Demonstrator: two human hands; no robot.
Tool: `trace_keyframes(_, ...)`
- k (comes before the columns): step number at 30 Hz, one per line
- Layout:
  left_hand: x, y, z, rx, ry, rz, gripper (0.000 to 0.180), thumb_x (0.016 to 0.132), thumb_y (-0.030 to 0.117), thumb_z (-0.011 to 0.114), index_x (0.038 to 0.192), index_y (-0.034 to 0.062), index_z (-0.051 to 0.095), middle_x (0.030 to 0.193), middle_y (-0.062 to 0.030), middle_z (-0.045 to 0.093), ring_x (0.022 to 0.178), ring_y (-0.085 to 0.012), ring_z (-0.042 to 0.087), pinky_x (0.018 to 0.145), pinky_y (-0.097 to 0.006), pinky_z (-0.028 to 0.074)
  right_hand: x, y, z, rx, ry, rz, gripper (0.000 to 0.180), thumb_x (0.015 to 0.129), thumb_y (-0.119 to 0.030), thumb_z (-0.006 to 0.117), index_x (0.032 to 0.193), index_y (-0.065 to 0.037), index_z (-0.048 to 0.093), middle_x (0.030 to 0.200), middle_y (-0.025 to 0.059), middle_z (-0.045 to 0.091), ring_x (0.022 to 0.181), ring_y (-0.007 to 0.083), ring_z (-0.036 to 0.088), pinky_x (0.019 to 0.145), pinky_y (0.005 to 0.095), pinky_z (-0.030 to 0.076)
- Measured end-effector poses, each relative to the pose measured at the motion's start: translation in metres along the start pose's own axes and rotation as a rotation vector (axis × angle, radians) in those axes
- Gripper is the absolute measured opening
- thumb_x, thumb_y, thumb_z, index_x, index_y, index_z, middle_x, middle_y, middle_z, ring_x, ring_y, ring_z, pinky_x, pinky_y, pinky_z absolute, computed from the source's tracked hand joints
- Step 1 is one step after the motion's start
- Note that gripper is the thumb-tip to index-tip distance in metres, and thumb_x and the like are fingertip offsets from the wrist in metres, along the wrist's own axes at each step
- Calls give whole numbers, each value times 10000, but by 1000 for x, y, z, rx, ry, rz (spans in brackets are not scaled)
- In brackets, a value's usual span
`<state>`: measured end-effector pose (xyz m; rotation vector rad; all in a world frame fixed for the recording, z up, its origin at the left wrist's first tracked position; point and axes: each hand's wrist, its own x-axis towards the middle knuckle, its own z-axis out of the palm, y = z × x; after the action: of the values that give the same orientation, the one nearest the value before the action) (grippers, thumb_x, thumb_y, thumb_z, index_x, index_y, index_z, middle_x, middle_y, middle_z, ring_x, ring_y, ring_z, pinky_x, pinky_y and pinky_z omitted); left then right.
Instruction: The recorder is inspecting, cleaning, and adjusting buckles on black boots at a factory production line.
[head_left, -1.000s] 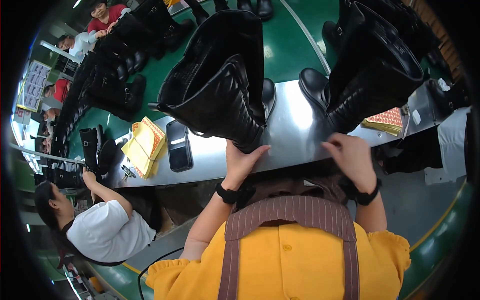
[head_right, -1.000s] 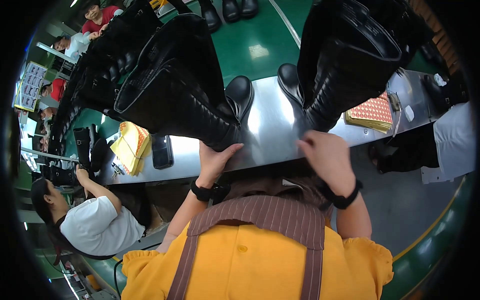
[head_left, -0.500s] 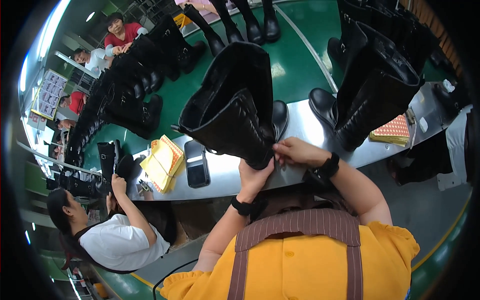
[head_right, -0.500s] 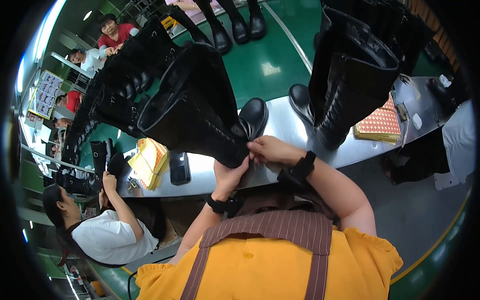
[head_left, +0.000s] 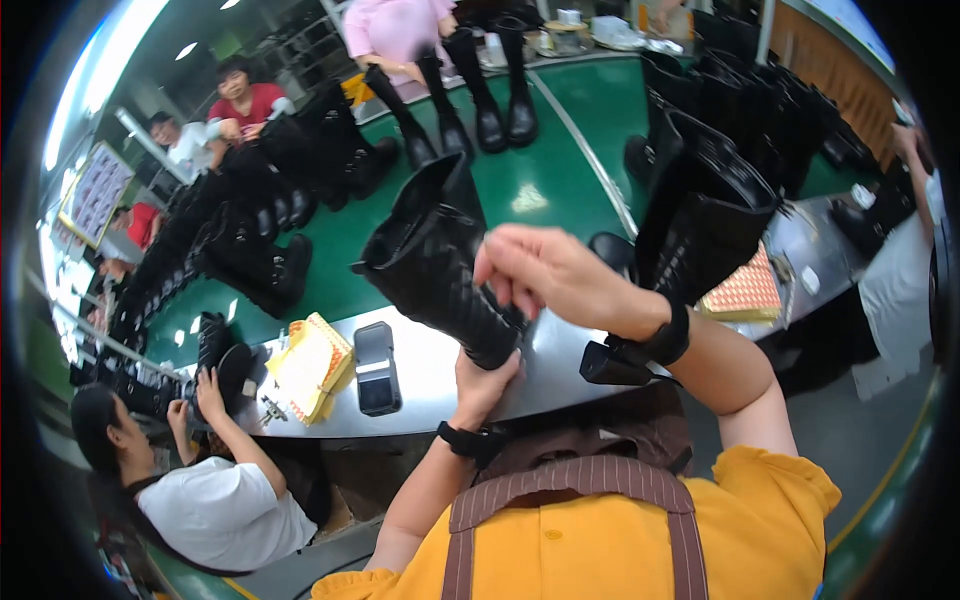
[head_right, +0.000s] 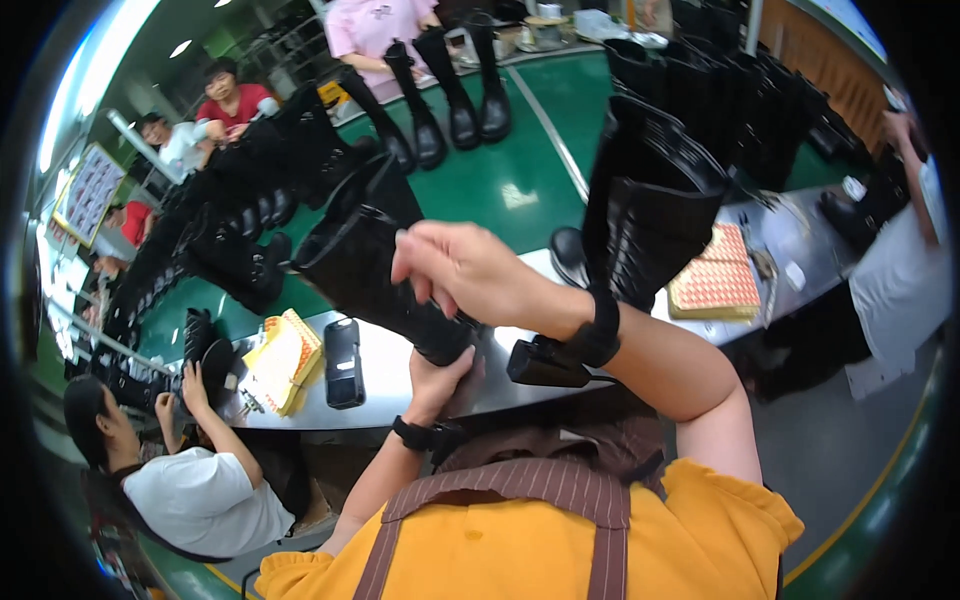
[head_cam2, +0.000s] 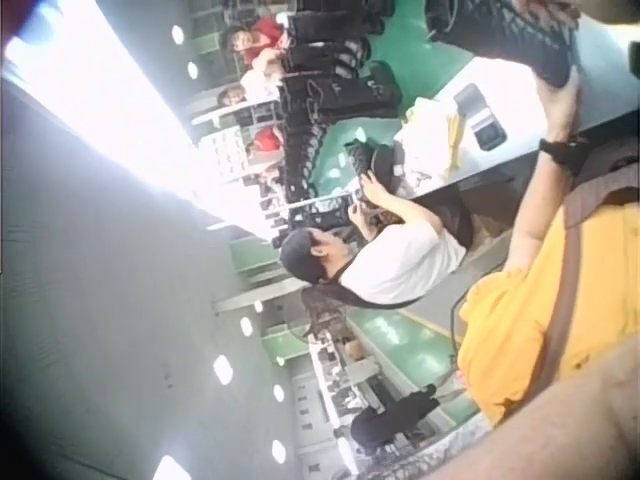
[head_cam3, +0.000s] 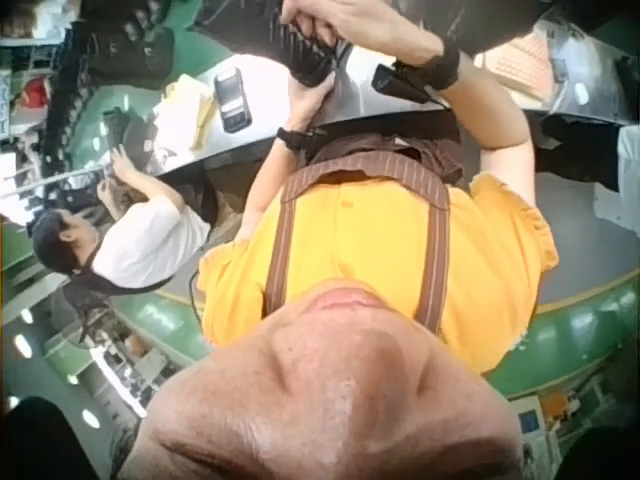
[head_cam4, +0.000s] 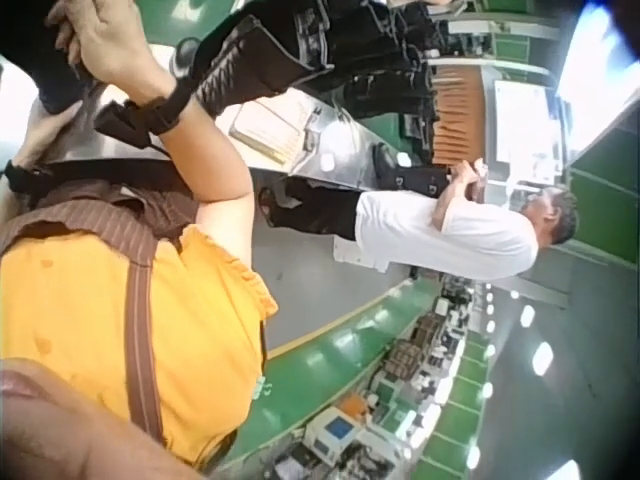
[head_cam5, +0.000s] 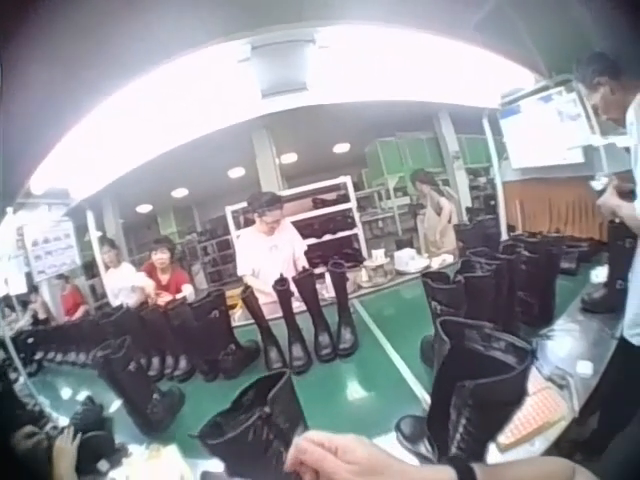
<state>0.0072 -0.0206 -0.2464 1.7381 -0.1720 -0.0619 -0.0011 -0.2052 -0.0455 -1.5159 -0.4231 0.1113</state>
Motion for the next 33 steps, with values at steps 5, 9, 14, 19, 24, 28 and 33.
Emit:
trace_keyframes(5,-20,14,-6,-209,-10,39,781,695,90,820,1314,-16,355,1168,-140,543,1068,-209,539,943,-318,424,-115,84,-19,-541,-50,356,257,932,-263,588,886,-13,634,668,67,628,586,133,630,551,275,476)
trace_keyframes(9,-45,48,-13,119,248,733,396,700,-12,550,1080,-6,439,980,-133,483,866,-258,490,838,-340,410,-191,97,-40,-901,562,693,303,785,-329,733,787,-39,646,669,111,634,662,285,639,640,368,495)
trace_keyframes(14,-20,61,74,78,-477,354,255,909,101,571,1137,-4,527,792,-44,597,665,-137,561,604,-261,444,-182,117,-68,-1009,1008,60,503,701,-256,824,1081,-16,599,896,113,663,831,252,646,787,349,502)
trace_keyframes(19,29,38,161,-32,-627,-223,218,967,166,533,1083,-11,483,777,-68,621,594,-128,591,489,-252,449,-163,161,-92,-409,798,209,565,743,-161,797,1204,15,524,1071,115,664,992,195,630,888,320,484)
trace_keyframes(24,56,26,156,-35,-871,-314,195,986,205,509,1010,12,528,725,-49,642,568,-111,588,474,-230,441,-172,165,-107,-312,682,167,510,740,-103,786,1175,14,547,1038,105,677,966,165,640,865,312,498)
trace_keyframes(28,65,38,148,-158,-1132,-443,250,995,233,498,907,38,627,708,-23,645,521,-62,521,474,-185,371,-172,159,-109,-298,630,156,421,708,-79,792,1083,-1,615,977,86,695,913,163,657,830,305,513)
trace_keyframes(33,44,142,120,-733,-1091,-314,225,975,213,539,858,26,585,596,5,519,522,-72,442,484,-202,346,-169,144,-102,-417,616,125,443,700,-82,770,1117,-19,634,1020,90,697,964,174,651,863,313,501)
